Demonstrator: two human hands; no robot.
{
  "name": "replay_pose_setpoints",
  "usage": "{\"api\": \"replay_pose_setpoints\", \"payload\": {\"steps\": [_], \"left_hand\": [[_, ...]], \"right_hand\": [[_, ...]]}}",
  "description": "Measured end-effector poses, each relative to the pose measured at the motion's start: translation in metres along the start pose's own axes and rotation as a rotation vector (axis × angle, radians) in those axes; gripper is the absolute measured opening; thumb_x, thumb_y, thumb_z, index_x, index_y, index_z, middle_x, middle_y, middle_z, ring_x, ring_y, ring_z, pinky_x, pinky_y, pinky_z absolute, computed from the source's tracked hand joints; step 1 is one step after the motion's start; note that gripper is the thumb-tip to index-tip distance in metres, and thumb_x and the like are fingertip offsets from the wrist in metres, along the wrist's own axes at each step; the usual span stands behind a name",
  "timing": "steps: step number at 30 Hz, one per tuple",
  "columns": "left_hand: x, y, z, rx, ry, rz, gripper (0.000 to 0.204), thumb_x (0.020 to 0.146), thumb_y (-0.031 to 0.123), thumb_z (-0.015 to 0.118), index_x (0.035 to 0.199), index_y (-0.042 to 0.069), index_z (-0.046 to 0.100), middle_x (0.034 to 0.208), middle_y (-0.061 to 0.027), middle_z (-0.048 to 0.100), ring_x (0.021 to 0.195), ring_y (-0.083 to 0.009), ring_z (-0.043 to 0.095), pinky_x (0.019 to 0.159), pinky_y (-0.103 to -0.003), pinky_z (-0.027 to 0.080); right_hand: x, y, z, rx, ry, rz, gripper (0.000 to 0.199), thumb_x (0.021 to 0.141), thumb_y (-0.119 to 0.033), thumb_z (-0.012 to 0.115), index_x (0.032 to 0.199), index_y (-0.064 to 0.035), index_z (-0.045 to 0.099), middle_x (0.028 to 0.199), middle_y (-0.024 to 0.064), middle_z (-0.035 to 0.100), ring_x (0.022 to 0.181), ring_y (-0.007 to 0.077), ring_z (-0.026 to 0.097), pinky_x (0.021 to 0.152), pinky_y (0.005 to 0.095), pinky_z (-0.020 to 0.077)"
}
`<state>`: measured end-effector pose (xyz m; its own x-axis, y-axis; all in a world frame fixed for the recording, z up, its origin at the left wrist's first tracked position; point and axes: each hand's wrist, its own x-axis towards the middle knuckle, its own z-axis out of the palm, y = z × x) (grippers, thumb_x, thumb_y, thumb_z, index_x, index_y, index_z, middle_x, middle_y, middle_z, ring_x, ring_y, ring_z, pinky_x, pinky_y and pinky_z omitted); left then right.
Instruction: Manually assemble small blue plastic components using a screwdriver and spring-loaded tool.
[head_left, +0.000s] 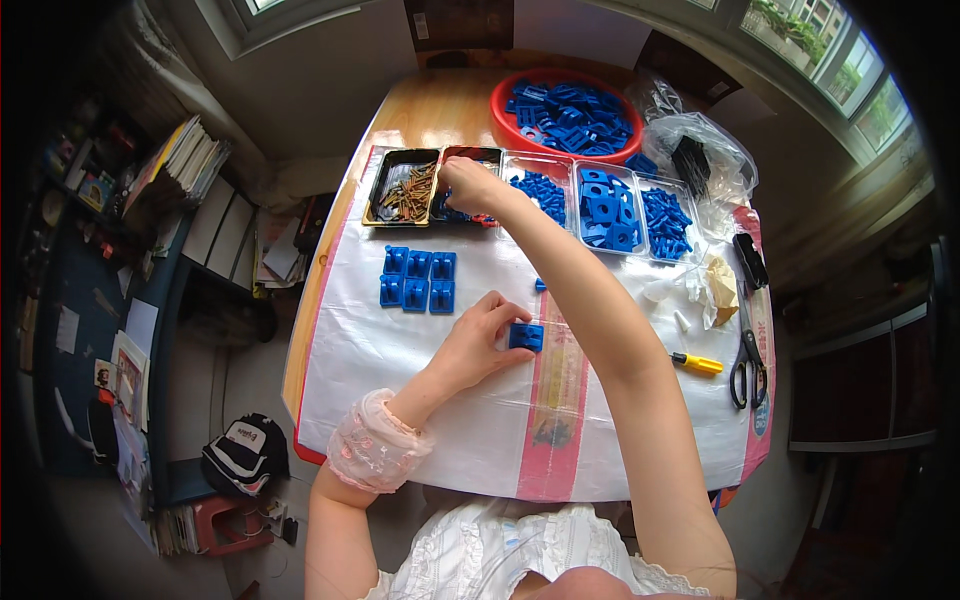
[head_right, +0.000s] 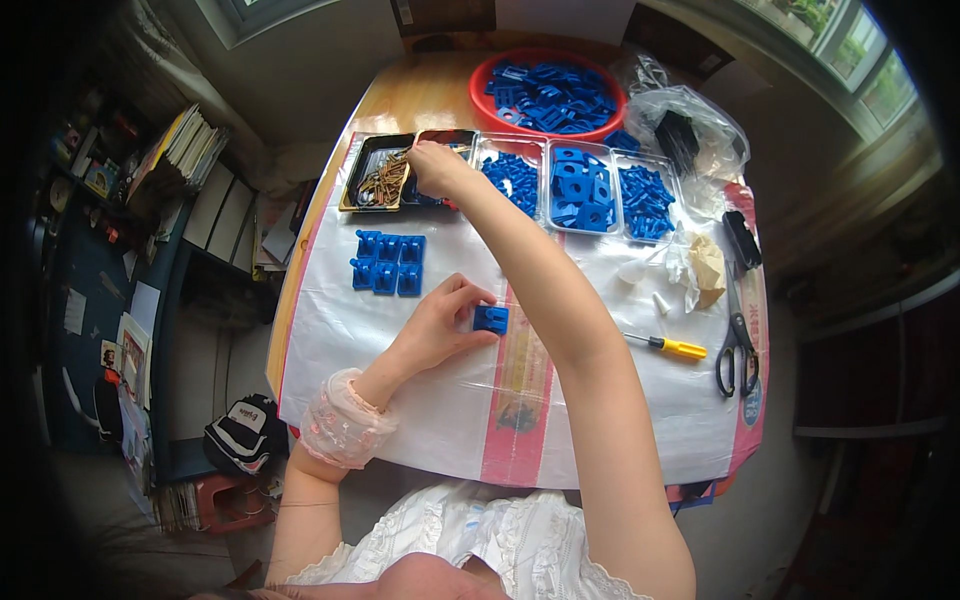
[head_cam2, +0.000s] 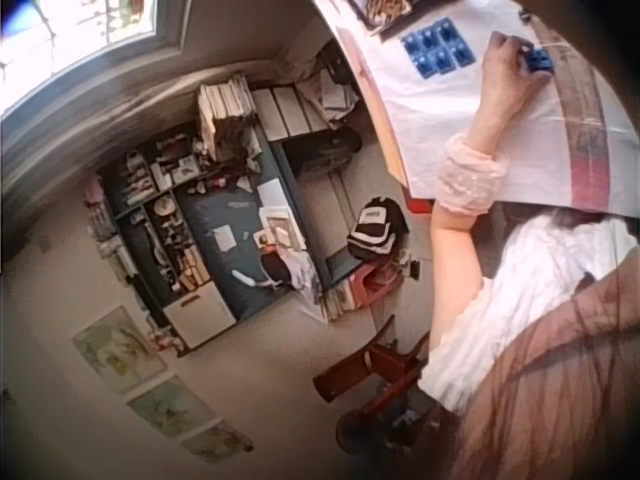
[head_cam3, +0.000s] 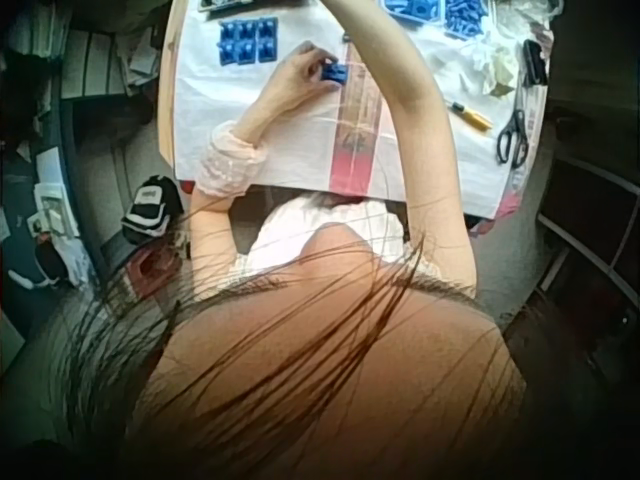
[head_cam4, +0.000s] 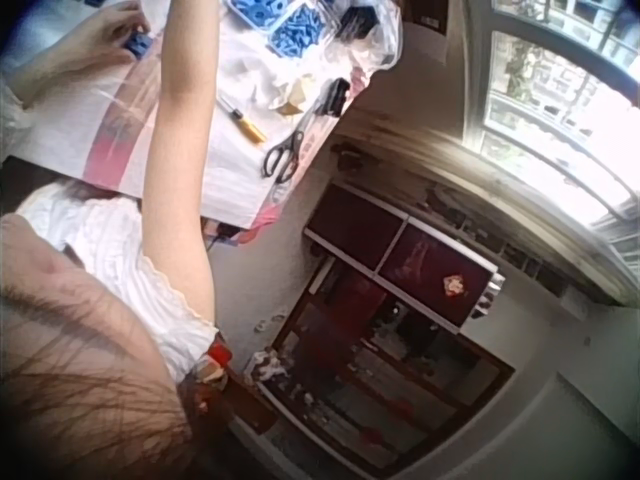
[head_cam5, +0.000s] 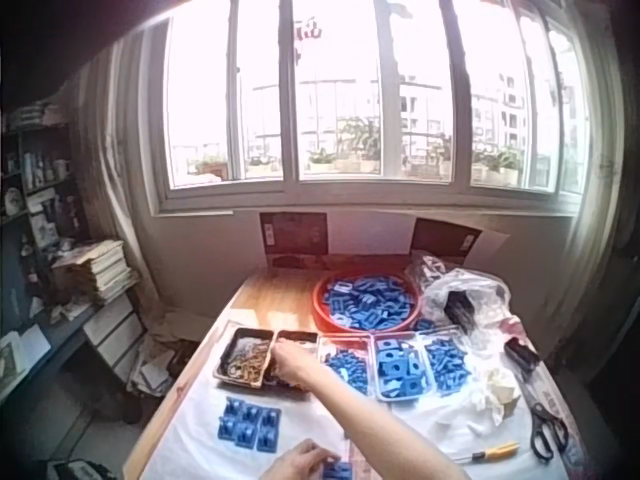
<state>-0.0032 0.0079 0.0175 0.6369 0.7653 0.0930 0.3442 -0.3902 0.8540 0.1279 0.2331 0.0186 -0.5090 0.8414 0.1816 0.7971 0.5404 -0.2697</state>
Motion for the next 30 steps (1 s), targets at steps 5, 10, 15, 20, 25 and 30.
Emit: {"api": "replay_pose_setpoints", "payload": {"steps": [5,10,15,20,25,30], "left_hand": [[-0.001,0.0,-0.002,0.021,-0.003,-0.013,0.043,0.078,0.015,0.089,0.116,0.007,0.07,0.106,-0.0098,0.06,0.092,-0.0258,0.064,0.083,-0.038,0.054],[-0.001,0.0,-0.002,0.014,-0.016,-0.027,0.043,0.078,0.015,0.088,0.116,0.008,0.069,0.109,-0.0106,0.06,0.096,-0.027,0.065,0.084,-0.038,0.054],[-0.003,-0.005,0.001,0.003,0.045,0.029,0.046,0.075,0.013,0.09,0.116,0.007,0.071,0.099,-0.0062,0.057,0.082,-0.0188,0.055,0.076,-0.033,0.05],[0.0,-0.003,0.002,0.01,0.039,0.044,0.046,0.075,0.013,0.09,0.116,0.005,0.071,0.099,-0.0067,0.058,0.082,-0.0193,0.056,0.076,-0.034,0.05],[-0.002,-0.005,0.001,0.005,0.045,0.034,0.047,0.074,0.014,0.091,0.116,0.005,0.072,0.099,-0.0072,0.058,0.082,-0.0195,0.056,0.076,-0.034,0.05],[0.0,0.001,-0.001,0.013,0.004,-0.014,0.043,0.076,0.014,0.089,0.114,0.007,0.071,0.104,-0.0098,0.06,0.087,-0.0241,0.061,0.081,-0.038,0.053]], "right_hand": [[-0.002,-0.003,-0.007,0.127,-0.033,0.07,0.016,0.072,0.0,0.068,0.085,-0.0027,0.077,0.086,0.0188,0.075,0.089,0.0365,0.073,0.08,0.0447,0.0578],[-0.009,0.002,-0.021,0.129,-0.073,0.114,0.019,0.071,0.001,0.069,0.085,-0.0066,0.079,0.09,0.0179,0.076,0.092,0.0364,0.074,0.081,0.0448,0.0585],[-0.021,-0.008,-0.018,0.04,-0.02,-0.003,0.021,0.072,-0.004,0.071,0.092,-0.0045,0.076,0.098,0.0187,0.074,0.1,0.0359,0.072,0.085,0.0454,0.0579],[-0.021,-0.003,-0.014,0.03,-0.157,0.087,0.032,0.073,-0.011,0.078,0.105,-0.006,0.072,0.115,0.015,0.067,0.118,0.0336,0.063,0.099,0.0421,0.0513],[-0.021,-0.012,-0.016,0.056,-0.174,0.06,0.022,0.073,-0.006,0.075,0.094,-0.0044,0.074,0.105,0.0179,0.071,0.108,0.0356,0.067,0.093,0.0431,0.0542],[-0.017,-0.007,-0.016,0.055,-0.163,-0.009,0.017,0.072,-0.004,0.073,0.089,-0.0022,0.074,0.091,0.0194,0.074,0.094,0.0365,0.072,0.084,0.0439,0.057]]}}
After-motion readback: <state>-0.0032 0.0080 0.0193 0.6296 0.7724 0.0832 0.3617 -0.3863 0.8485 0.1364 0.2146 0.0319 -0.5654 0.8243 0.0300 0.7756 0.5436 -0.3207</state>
